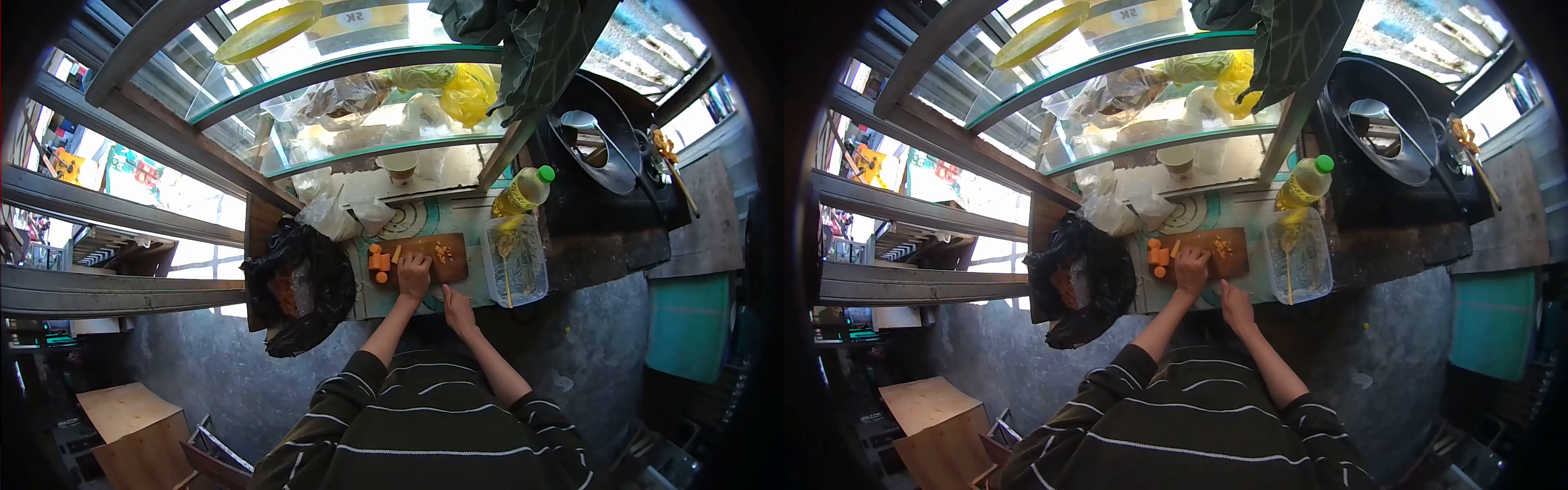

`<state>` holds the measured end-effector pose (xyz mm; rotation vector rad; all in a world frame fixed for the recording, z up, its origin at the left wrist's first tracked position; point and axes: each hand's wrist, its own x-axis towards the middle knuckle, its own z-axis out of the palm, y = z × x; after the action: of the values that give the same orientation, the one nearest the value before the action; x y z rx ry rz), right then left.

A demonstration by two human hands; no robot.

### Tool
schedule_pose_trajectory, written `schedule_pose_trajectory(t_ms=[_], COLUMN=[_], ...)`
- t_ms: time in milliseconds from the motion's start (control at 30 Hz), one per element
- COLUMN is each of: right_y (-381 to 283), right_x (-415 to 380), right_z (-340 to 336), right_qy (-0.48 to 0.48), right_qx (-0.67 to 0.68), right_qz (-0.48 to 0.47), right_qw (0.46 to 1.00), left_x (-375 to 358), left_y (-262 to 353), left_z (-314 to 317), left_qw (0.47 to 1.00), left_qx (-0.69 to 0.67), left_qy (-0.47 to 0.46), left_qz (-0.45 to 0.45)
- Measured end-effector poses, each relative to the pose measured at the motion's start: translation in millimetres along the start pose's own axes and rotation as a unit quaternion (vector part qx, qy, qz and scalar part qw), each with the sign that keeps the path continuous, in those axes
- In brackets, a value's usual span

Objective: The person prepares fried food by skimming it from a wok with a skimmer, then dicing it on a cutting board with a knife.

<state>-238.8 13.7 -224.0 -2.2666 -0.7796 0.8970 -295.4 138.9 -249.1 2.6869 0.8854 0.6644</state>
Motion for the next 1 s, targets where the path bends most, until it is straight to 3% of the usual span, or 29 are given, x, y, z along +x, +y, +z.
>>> schedule_pose_trajectory(t_ms=[167, 700, 767, 1000], right_y=[-5, -8, -10, -1], right_x=[-5, 10, 3, 10], right_z=[-2, -1, -5, 0], right_qy=[-0.012, 0.023, -0.016, -0.02], right_qx=[-0.05, -0.031, -0.032, -0.052], right_qz=[0.01, -0.001, 0.01, 0.003], right_qw=[0.999, 0.999, 0.999, 0.998], left_x=[0, 4, 6, 6], left_y=[-1, -3, -5, -3], left_z=[1, -2, -2, -2], left_qw=[1.0, 1.0, 1.0, 1.0], left_qx=[-0.015, -0.023, -0.021, -0.008], left_qy=[-0.003, 0.008, 0.001, 0.022], left_qz=[-0.002, -0.019, -0.023, -0.021])
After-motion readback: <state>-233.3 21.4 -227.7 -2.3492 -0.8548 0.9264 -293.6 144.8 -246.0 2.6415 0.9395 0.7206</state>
